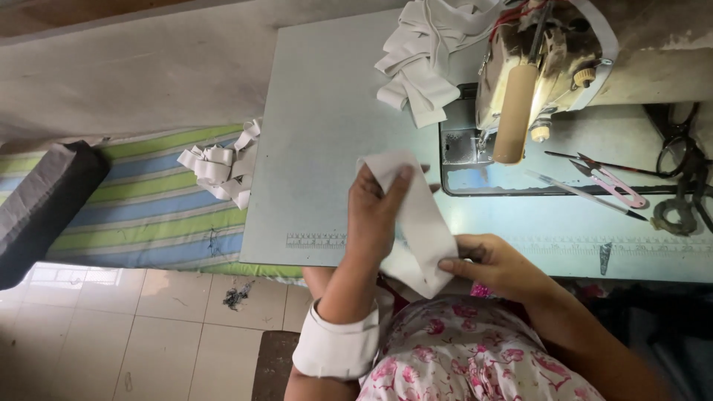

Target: Preparing and aligning white fabric strips on a sewing table before further processing.

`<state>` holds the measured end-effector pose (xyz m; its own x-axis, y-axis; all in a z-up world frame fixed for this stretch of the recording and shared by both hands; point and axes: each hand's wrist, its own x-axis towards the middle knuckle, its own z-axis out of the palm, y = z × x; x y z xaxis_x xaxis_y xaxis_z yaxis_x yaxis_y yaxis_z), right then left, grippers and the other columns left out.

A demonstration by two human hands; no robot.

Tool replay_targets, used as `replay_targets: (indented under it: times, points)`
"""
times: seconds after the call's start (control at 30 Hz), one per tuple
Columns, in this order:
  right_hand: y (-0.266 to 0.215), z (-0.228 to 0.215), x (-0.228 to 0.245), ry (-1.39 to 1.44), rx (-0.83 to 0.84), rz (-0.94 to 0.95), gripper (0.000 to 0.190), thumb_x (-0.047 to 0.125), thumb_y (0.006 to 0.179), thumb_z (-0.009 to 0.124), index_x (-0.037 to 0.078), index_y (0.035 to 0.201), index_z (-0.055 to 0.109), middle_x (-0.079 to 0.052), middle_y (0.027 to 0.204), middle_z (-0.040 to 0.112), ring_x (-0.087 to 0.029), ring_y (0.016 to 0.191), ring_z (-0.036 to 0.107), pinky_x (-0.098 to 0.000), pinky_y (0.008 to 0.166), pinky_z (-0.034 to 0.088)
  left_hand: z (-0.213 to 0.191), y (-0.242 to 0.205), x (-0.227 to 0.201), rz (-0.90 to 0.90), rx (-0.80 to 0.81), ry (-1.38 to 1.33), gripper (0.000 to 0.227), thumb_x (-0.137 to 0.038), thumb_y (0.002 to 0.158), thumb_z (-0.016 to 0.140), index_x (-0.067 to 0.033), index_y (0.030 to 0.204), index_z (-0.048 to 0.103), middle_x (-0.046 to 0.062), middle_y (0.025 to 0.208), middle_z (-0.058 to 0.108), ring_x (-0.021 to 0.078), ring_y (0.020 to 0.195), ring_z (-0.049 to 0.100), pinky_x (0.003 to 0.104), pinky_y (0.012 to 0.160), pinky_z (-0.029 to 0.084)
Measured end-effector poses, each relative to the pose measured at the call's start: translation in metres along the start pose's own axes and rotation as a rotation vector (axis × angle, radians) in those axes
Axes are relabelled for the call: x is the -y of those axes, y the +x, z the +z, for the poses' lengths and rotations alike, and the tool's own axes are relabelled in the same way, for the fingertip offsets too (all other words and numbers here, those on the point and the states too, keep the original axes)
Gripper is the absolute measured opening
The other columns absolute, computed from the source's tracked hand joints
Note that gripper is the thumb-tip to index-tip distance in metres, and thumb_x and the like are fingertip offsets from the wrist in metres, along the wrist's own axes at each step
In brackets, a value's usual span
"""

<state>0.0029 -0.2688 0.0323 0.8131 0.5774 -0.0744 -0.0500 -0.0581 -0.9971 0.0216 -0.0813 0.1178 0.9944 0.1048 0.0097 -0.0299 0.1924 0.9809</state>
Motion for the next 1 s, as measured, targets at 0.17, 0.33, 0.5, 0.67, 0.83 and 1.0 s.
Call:
replay_targets:
  times: [0.17, 0.33, 0.5, 0.67, 0.83, 1.0]
  points:
    - [0.012, -0.008, 0.030, 0.317, -0.432, -0.042, 0.034, 0.004, 0.095, 0.065, -0.009, 0.126, 0.069, -0.024, 0.097, 0.079, -0.029, 0.087, 0.075, -0.0510, 0.088, 0.060, -0.003, -0.008, 0.001, -0.058, 0.548, 0.260, 0.084, -0.049, 0.107, 0.006, 0.0156, 0.134, 0.053, 0.039, 0.124, 0.063, 0.0498, 0.119, 0.063, 0.067, 0.107, 0.043]
    - [0.035, -0.055, -0.044, 0.354, -0.494, -0.124, 0.023, 0.018, 0.106, 0.058, 0.000, 0.116, 0.068, -0.011, 0.088, 0.068, -0.017, 0.079, 0.062, -0.0347, 0.078, 0.055, -0.008, -0.025, 0.041, -0.189, 0.536, 0.415, 0.042, -0.030, 0.093, 0.074, 0.0099, 0.107, 0.067, 0.023, 0.089, 0.070, 0.0321, 0.084, 0.068, 0.043, 0.073, 0.056]
    - [0.010, -0.017, 0.007, 0.323, -0.121, 0.036, 0.055, 0.039, 0.094, 0.058, 0.008, 0.139, 0.064, -0.010, 0.108, 0.077, -0.024, 0.101, 0.069, -0.0458, 0.097, 0.048, -0.012, -0.002, 0.047, -0.122, 0.085, 0.279, 0.038, -0.029, 0.092, 0.081, -0.0014, 0.117, 0.072, 0.007, 0.078, 0.068, 0.0111, 0.068, 0.059, 0.026, 0.061, 0.051]
    - [-0.003, -0.010, -0.005, 0.106, -0.092, 0.142, 0.033, 0.011, 0.089, 0.075, -0.005, 0.118, 0.080, -0.026, 0.098, 0.086, -0.039, 0.092, 0.082, -0.0539, 0.092, 0.058, -0.021, 0.035, 0.035, 0.004, 0.070, 0.103, 0.038, -0.026, 0.098, 0.071, 0.0028, 0.121, 0.062, 0.013, 0.093, 0.074, 0.0161, 0.074, 0.070, 0.031, 0.068, 0.062]
    - [0.020, -0.018, 0.025, 0.235, -0.329, 0.092, 0.035, 0.013, 0.093, 0.071, -0.006, 0.122, 0.072, -0.021, 0.097, 0.081, -0.029, 0.088, 0.076, -0.0482, 0.084, 0.060, -0.024, 0.010, 0.037, 0.148, 0.140, 0.565, 0.040, -0.029, 0.101, 0.055, -0.0015, 0.130, 0.052, 0.020, 0.105, 0.071, 0.0352, 0.091, 0.076, 0.048, 0.079, 0.062]
    - [0.045, -0.028, -0.002, 0.415, -0.406, 0.089, 0.025, 0.017, 0.099, 0.067, -0.002, 0.115, 0.068, -0.018, 0.088, 0.078, -0.023, 0.073, 0.076, -0.0387, 0.062, 0.063, -0.006, -0.020, 0.052, 0.787, 0.149, 1.028, 0.057, -0.039, 0.084, 0.081, -0.0054, 0.128, 0.064, 0.016, 0.114, 0.058, 0.0348, 0.102, 0.064, 0.043, 0.086, 0.056]
